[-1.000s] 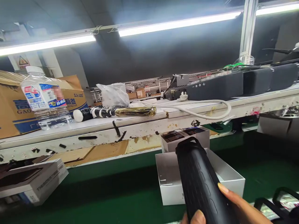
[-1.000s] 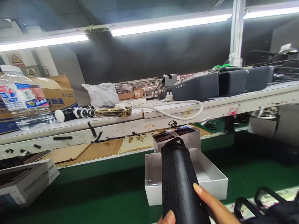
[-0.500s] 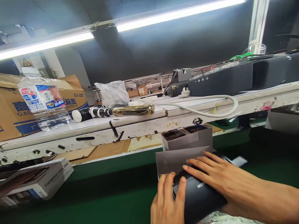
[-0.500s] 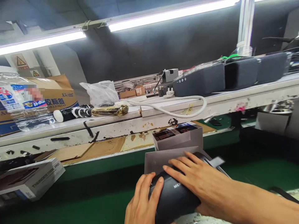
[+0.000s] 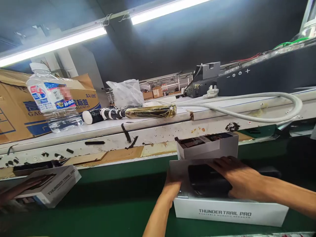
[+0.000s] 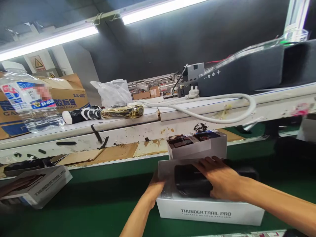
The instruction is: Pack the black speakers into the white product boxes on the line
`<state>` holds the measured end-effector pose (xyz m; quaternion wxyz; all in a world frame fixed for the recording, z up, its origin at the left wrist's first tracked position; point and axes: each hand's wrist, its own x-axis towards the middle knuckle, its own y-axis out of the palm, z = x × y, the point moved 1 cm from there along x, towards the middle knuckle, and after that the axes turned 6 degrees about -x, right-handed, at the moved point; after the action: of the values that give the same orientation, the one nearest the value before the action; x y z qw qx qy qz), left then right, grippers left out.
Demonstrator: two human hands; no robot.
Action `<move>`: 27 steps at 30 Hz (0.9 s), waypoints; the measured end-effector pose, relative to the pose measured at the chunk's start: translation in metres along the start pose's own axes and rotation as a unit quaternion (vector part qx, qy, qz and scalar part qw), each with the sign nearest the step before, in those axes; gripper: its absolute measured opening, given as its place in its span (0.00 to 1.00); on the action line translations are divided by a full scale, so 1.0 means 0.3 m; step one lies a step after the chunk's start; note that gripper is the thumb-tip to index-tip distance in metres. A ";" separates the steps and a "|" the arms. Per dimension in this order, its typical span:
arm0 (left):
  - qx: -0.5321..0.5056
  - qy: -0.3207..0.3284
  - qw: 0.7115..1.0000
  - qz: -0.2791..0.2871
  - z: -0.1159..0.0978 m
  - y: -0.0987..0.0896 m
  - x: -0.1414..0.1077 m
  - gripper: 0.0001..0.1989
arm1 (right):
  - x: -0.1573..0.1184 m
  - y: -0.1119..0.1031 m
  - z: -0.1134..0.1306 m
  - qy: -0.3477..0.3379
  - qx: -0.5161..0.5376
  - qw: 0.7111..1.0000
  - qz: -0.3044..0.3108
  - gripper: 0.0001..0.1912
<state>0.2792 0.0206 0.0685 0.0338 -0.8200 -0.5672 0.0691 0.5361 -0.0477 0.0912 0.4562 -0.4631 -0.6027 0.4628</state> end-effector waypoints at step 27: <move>0.268 0.068 0.960 -0.036 0.111 -0.065 0.115 0.24 | -0.288 -0.262 -0.219 0.114 0.032 0.993 -0.010 0.18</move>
<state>0.2680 0.0590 0.0358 0.2931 -0.7629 -0.5532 0.1614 0.6031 -0.1348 0.1681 0.5411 -0.4920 -0.5364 0.4211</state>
